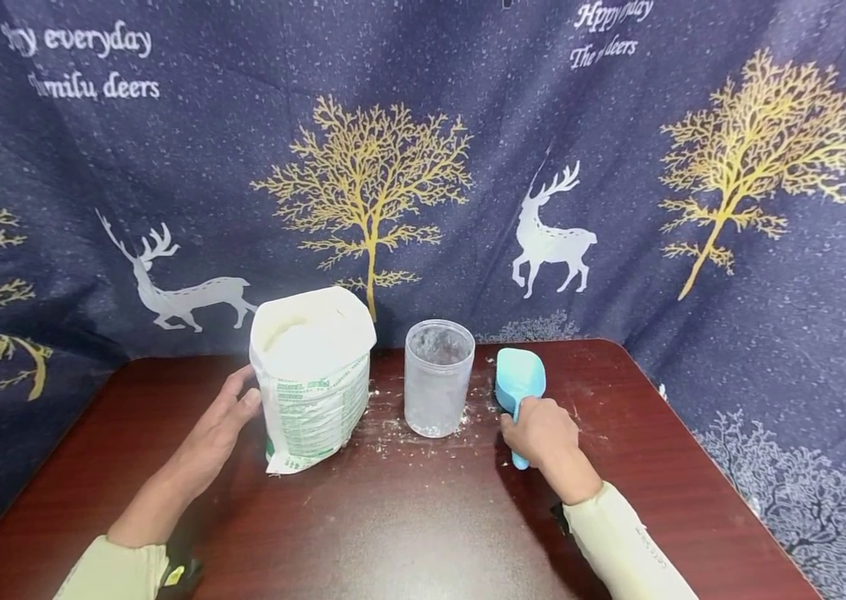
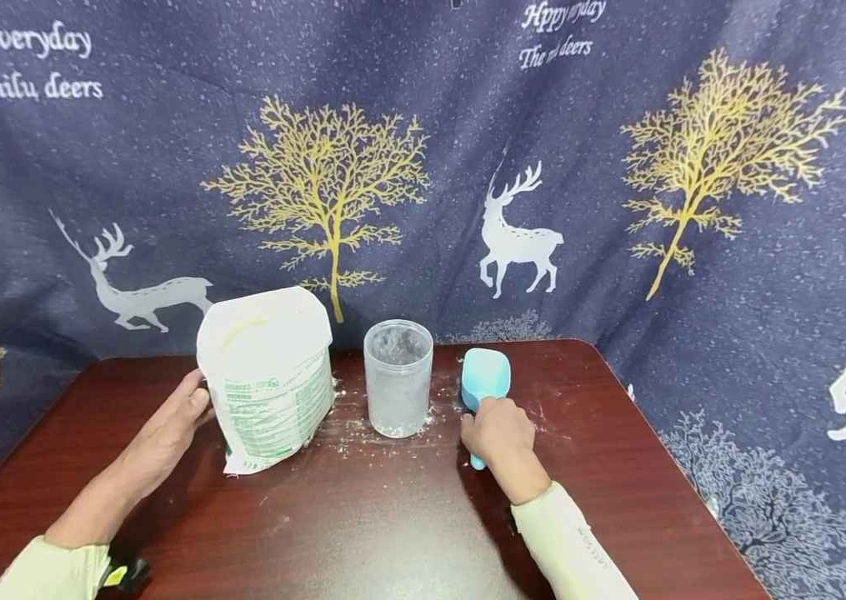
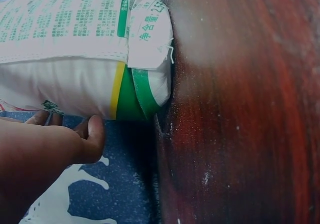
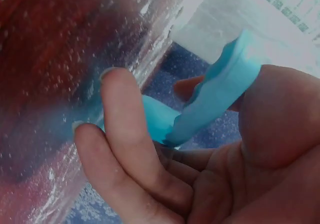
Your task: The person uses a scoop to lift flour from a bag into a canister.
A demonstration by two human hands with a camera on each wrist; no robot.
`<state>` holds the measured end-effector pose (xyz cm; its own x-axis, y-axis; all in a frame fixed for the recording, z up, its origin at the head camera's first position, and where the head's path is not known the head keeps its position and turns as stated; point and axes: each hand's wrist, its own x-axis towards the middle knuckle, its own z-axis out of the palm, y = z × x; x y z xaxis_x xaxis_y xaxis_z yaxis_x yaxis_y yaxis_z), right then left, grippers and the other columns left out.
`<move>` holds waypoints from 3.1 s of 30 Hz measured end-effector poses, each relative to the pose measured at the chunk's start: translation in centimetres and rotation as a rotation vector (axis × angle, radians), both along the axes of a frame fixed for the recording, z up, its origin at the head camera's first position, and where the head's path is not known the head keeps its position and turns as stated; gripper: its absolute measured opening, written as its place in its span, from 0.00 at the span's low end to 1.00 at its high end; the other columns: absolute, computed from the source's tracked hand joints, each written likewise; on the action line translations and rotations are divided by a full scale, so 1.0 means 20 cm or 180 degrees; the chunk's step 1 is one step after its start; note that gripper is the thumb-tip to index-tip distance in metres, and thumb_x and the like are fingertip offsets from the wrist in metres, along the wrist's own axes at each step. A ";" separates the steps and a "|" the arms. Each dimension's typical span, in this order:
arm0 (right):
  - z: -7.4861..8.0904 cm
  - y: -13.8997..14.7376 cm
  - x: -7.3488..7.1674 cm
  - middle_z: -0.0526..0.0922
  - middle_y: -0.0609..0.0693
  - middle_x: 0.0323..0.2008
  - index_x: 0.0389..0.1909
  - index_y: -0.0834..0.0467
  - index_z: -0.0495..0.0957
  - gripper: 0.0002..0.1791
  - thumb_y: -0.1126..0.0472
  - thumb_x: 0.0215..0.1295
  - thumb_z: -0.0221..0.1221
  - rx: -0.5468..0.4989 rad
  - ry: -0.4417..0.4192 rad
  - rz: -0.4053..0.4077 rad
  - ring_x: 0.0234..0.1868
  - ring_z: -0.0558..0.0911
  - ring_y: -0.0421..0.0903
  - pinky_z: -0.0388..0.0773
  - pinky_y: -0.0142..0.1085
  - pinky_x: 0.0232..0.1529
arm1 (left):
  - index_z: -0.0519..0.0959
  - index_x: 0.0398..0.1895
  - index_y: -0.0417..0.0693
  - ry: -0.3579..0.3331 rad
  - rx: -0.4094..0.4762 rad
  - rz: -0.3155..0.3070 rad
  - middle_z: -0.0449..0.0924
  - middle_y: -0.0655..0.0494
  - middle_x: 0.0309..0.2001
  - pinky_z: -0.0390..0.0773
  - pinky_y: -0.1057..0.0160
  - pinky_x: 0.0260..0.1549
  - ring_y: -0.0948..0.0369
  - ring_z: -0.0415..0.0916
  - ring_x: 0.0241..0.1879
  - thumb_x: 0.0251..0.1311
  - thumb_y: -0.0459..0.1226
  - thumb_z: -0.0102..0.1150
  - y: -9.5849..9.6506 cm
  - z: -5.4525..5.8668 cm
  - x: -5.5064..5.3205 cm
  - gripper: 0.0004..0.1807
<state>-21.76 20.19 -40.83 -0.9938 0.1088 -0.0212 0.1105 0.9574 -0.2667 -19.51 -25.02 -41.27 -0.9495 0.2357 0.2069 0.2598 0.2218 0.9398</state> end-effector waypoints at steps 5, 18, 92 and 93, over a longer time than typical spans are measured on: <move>0.01 0.03 -0.01 0.81 0.60 0.26 0.20 0.58 0.76 0.16 0.55 0.67 0.59 0.0031 0.0074 0.0000 0.26 0.82 0.56 0.80 0.54 0.27 | 0.42 0.86 0.42 -0.0017 -0.0065 -0.0003 0.56 0.33 0.77 0.39 0.18 0.68 0.28 0.57 0.73 0.86 0.45 0.38 0.00 0.00 0.00 0.35; 0.05 0.09 -0.03 0.83 0.63 0.32 0.40 0.69 0.78 0.16 0.56 0.68 0.61 -0.0037 -0.0023 -0.0101 0.31 0.83 0.60 0.81 0.55 0.30 | 0.41 0.86 0.42 -0.0043 -0.0085 -0.0044 0.49 0.33 0.79 0.37 0.17 0.67 0.25 0.53 0.75 0.85 0.46 0.38 0.00 -0.01 0.00 0.36; 0.43 0.18 0.20 0.76 0.72 0.42 0.48 0.75 0.80 0.15 0.70 0.68 0.49 0.0059 0.2262 0.0027 0.44 0.77 0.74 0.68 0.66 0.43 | 0.48 0.85 0.45 0.0030 -0.0223 -0.0010 0.56 0.37 0.78 0.46 0.17 0.66 0.26 0.62 0.72 0.86 0.46 0.39 -0.02 -0.01 0.00 0.33; 0.43 0.17 0.21 0.76 0.71 0.42 0.47 0.75 0.80 0.15 0.70 0.68 0.49 0.0044 0.2333 0.0047 0.44 0.76 0.74 0.68 0.66 0.43 | 0.48 0.85 0.44 0.0027 -0.0222 -0.0011 0.56 0.37 0.78 0.46 0.17 0.66 0.26 0.62 0.72 0.86 0.46 0.39 -0.02 -0.01 0.00 0.33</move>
